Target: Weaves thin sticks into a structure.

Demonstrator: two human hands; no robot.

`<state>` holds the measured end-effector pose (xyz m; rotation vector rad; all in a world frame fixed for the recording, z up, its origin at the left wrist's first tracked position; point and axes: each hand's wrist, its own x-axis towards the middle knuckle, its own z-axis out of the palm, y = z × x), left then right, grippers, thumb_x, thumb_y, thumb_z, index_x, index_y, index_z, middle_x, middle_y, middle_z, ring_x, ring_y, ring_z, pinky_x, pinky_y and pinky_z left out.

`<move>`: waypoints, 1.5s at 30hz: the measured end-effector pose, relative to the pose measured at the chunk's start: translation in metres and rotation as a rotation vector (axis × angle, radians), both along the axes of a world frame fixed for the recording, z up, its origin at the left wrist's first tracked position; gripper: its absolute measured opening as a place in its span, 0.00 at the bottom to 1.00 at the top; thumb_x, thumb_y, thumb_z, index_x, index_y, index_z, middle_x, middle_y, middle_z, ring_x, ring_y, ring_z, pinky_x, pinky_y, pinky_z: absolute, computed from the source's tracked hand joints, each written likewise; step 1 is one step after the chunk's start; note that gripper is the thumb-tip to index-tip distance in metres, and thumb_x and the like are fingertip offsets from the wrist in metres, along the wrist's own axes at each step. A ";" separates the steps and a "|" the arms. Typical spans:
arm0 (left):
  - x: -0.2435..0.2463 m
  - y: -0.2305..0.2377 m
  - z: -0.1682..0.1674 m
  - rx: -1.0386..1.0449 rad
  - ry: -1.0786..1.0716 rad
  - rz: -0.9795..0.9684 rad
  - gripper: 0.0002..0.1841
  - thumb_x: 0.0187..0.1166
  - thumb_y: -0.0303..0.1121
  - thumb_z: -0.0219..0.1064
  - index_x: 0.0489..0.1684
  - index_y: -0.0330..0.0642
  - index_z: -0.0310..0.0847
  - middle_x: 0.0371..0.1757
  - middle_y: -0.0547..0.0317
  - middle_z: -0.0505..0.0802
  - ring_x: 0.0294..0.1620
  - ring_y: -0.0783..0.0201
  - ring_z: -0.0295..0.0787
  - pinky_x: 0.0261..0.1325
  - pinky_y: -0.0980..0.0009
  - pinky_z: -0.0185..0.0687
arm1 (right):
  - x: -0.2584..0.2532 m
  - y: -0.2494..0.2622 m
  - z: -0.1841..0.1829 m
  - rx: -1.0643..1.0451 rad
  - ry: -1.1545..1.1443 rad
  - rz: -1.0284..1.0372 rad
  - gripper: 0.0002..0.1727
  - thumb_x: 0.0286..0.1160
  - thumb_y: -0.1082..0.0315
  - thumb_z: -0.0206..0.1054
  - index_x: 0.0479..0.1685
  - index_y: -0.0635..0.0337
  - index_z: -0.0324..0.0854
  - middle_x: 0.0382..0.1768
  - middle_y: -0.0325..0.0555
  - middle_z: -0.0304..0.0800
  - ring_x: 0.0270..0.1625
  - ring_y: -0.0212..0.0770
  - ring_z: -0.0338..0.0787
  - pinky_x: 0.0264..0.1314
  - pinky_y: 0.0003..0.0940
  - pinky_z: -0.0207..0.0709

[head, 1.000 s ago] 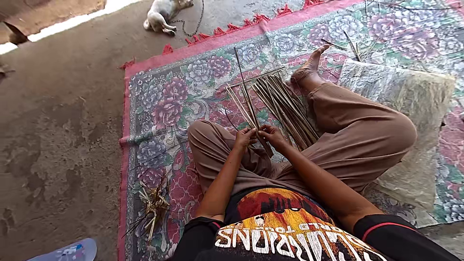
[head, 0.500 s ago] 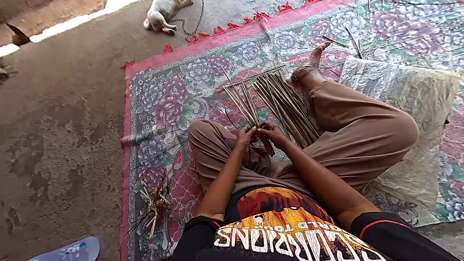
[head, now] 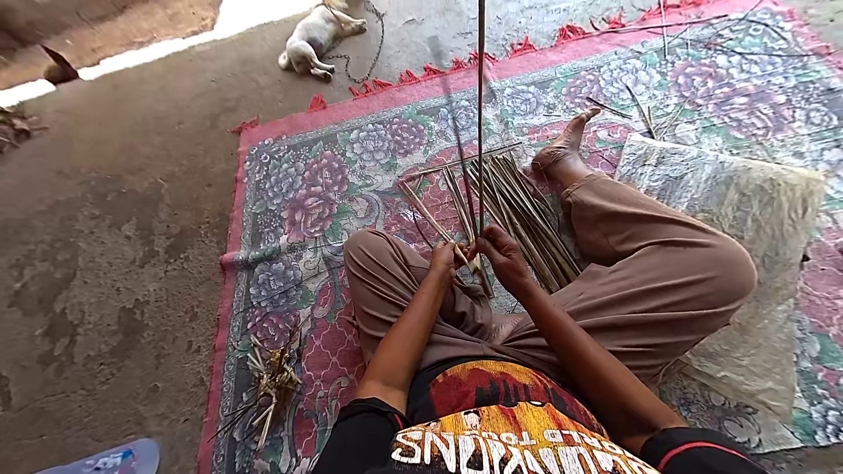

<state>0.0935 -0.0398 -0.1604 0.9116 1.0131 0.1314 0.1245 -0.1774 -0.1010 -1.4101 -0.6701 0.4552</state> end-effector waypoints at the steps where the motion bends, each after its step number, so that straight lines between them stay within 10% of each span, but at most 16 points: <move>1: 0.003 0.003 -0.006 -0.011 0.000 0.051 0.09 0.92 0.30 0.51 0.62 0.38 0.66 0.32 0.55 0.80 0.22 0.65 0.79 0.28 0.70 0.82 | -0.003 -0.003 0.012 0.046 -0.004 -0.015 0.07 0.87 0.73 0.51 0.48 0.63 0.75 0.30 0.38 0.85 0.36 0.30 0.86 0.47 0.32 0.84; 8: 0.004 0.009 -0.021 0.225 -0.075 0.016 0.09 0.92 0.31 0.53 0.61 0.36 0.71 0.29 0.57 0.79 0.19 0.68 0.75 0.26 0.71 0.79 | -0.010 -0.018 0.083 0.242 0.020 -0.155 0.06 0.88 0.71 0.54 0.50 0.52 0.77 0.33 0.34 0.88 0.33 0.31 0.90 0.43 0.32 0.90; 16: -0.046 0.038 0.049 0.414 -0.160 -0.082 0.10 0.88 0.37 0.63 0.58 0.44 0.78 0.38 0.61 0.88 0.29 0.70 0.84 0.34 0.71 0.84 | 0.018 -0.003 0.001 0.068 0.468 -0.427 0.07 0.84 0.74 0.63 0.55 0.60 0.76 0.30 0.37 0.82 0.30 0.32 0.87 0.42 0.37 0.89; 22: -0.078 0.094 0.083 0.803 -0.142 0.150 0.08 0.85 0.27 0.64 0.53 0.33 0.78 0.33 0.58 0.89 0.25 0.70 0.85 0.31 0.73 0.85 | 0.020 0.001 -0.022 0.048 0.188 -0.546 0.08 0.81 0.73 0.65 0.53 0.63 0.75 0.31 0.37 0.78 0.27 0.27 0.81 0.36 0.28 0.83; 31: -0.078 0.038 0.113 0.512 -0.240 -0.338 0.06 0.88 0.30 0.61 0.54 0.44 0.81 0.35 0.63 0.90 0.30 0.73 0.87 0.33 0.75 0.86 | -0.001 0.015 0.002 0.017 0.141 0.005 0.05 0.75 0.81 0.67 0.45 0.67 0.84 0.31 0.36 0.87 0.31 0.23 0.83 0.40 0.24 0.82; 45: -0.082 0.025 0.075 0.545 -0.270 -0.635 0.06 0.87 0.34 0.62 0.44 0.42 0.81 0.29 0.60 0.87 0.25 0.71 0.82 0.32 0.75 0.81 | -0.004 0.006 -0.007 -0.031 0.385 0.137 0.04 0.75 0.79 0.69 0.44 0.65 0.86 0.34 0.38 0.91 0.35 0.28 0.88 0.46 0.28 0.86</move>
